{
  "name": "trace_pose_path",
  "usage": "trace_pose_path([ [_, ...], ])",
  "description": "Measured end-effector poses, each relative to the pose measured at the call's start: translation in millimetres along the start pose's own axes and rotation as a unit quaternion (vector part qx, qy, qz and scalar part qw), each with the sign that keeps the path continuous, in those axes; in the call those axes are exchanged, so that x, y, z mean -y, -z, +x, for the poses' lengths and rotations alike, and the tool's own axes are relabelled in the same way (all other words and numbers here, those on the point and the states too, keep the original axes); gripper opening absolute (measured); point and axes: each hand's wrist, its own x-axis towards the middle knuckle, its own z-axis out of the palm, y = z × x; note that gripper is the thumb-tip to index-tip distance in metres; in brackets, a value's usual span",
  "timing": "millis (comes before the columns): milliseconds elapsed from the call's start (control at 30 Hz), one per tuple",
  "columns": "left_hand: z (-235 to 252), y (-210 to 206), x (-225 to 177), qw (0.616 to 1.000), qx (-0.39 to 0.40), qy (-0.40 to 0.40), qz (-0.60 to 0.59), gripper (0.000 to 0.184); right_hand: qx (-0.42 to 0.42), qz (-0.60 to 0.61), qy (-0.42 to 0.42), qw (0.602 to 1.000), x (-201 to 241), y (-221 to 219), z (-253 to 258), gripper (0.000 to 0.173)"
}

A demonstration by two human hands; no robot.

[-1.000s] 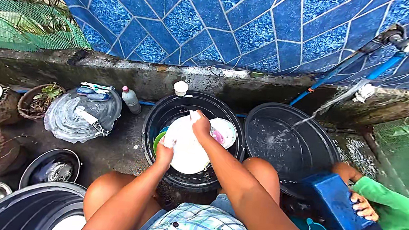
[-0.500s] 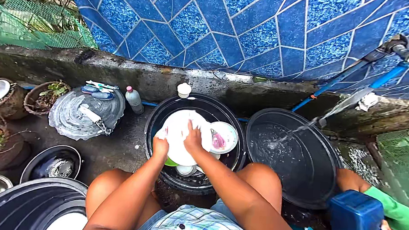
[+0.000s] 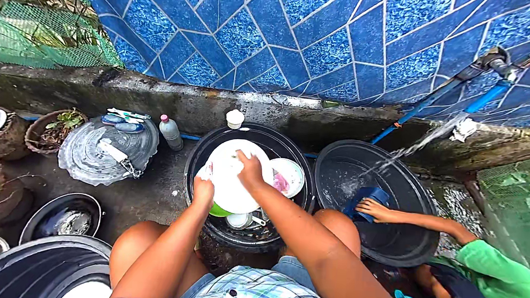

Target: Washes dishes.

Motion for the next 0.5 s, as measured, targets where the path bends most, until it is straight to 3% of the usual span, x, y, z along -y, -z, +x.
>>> trace_pose_path([
  [67,5.7,1.0,-1.0,0.999,-0.037,0.007,-0.032,0.032,0.032,0.017,0.065,0.997,22.0,-23.8,-30.5,0.034],
  [167,12.7,15.0,-10.3,0.996,-0.077,-0.001,-0.045,0.036,0.015,0.038,0.144,0.989,10.9,-32.4,-75.1,0.023],
  [233,15.7,20.0,-15.0,0.995,-0.093,-0.015,-0.041,0.042,0.019,0.017,0.112,0.993,-14.0,-12.7,-75.1,0.025],
  [367,12.4,19.2,-11.7,0.995,-0.089,-0.022,-0.044,0.039,-0.048,-0.041,0.031,0.998,-50.2,-0.4,-47.3,0.030],
  [433,12.2,16.5,-10.5,0.993,-0.097,-0.038,-0.060,0.037,-0.044,-0.045,0.011,0.998,-36.7,-12.0,-52.2,0.038],
  [500,15.2,13.9,-10.5,0.989,-0.121,-0.052,-0.074,0.037,0.005,-0.028,0.011,1.000,-8.4,-24.4,-71.4,0.035],
])
